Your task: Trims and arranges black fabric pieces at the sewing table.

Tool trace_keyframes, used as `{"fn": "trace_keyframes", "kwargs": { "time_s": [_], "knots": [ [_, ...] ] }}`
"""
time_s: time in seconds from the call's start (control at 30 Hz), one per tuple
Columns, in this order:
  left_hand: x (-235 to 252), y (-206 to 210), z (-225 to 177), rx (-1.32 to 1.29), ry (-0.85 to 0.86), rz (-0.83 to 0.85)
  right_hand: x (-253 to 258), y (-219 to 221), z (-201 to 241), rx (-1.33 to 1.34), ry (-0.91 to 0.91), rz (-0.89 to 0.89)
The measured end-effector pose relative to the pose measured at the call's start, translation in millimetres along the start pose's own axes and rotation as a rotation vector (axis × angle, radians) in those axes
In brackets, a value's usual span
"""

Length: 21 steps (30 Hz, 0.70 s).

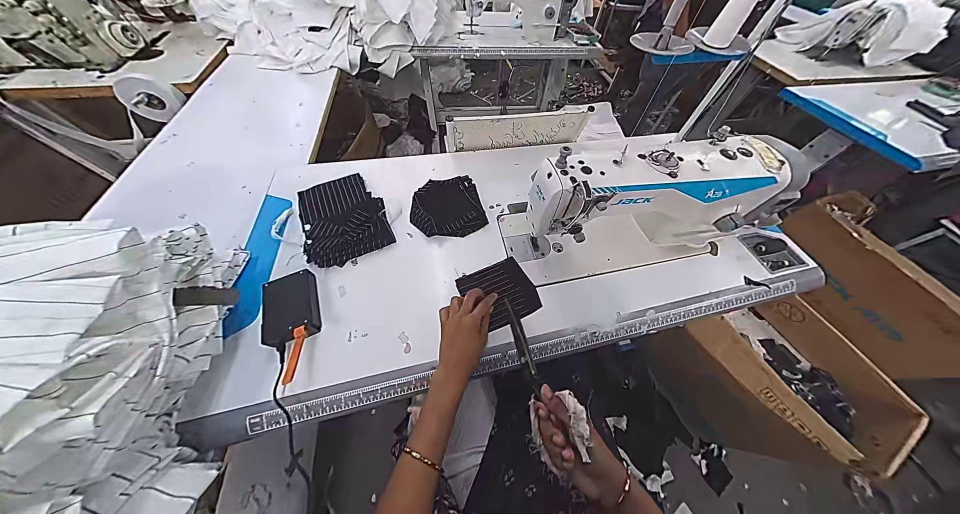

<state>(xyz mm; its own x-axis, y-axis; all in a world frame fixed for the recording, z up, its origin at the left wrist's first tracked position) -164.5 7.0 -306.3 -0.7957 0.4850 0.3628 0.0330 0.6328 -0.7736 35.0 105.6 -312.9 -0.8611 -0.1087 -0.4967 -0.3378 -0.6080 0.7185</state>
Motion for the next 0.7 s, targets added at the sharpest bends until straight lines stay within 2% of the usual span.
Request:
{"fn": "trace_keyframes", "kwargs": {
  "time_s": [0.13, 0.23, 0.47, 0.6, 0.7],
  "knots": [
    [0, 1, 0, 0.021, 0.017, -0.013, -7, -16, 32, -0.067, -0.114, -0.154],
    [3, 3, -6, 0.037, 0.068, -0.036, -12, -22, 45, -0.062, -0.121, -0.178],
    [48, 22, -15, -0.028, 0.19, 0.321, -11, -26, 44, -0.02, -0.093, -0.153],
    [58, 40, -10, 0.04, 0.193, 0.385, -14, -29, 46, -0.003, -0.214, -0.235],
    [55, 39, -10, 0.044, 0.188, 0.33, -18, -38, 53, 0.026, -0.356, -0.326]
  ]
}}
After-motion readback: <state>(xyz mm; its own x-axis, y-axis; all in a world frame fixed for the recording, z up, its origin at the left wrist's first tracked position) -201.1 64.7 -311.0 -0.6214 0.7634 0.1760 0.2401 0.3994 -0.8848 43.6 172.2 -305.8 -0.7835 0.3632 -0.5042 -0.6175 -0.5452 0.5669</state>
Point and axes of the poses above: each hand's wrist, its own x-axis towards the middle knuckle, its own y-axis out of the palm, z = x × y, the point moved 5 cm from there along x, towards the middle knuckle, and after that the axes turned 5 degrees about x, right-handed, at the moved point
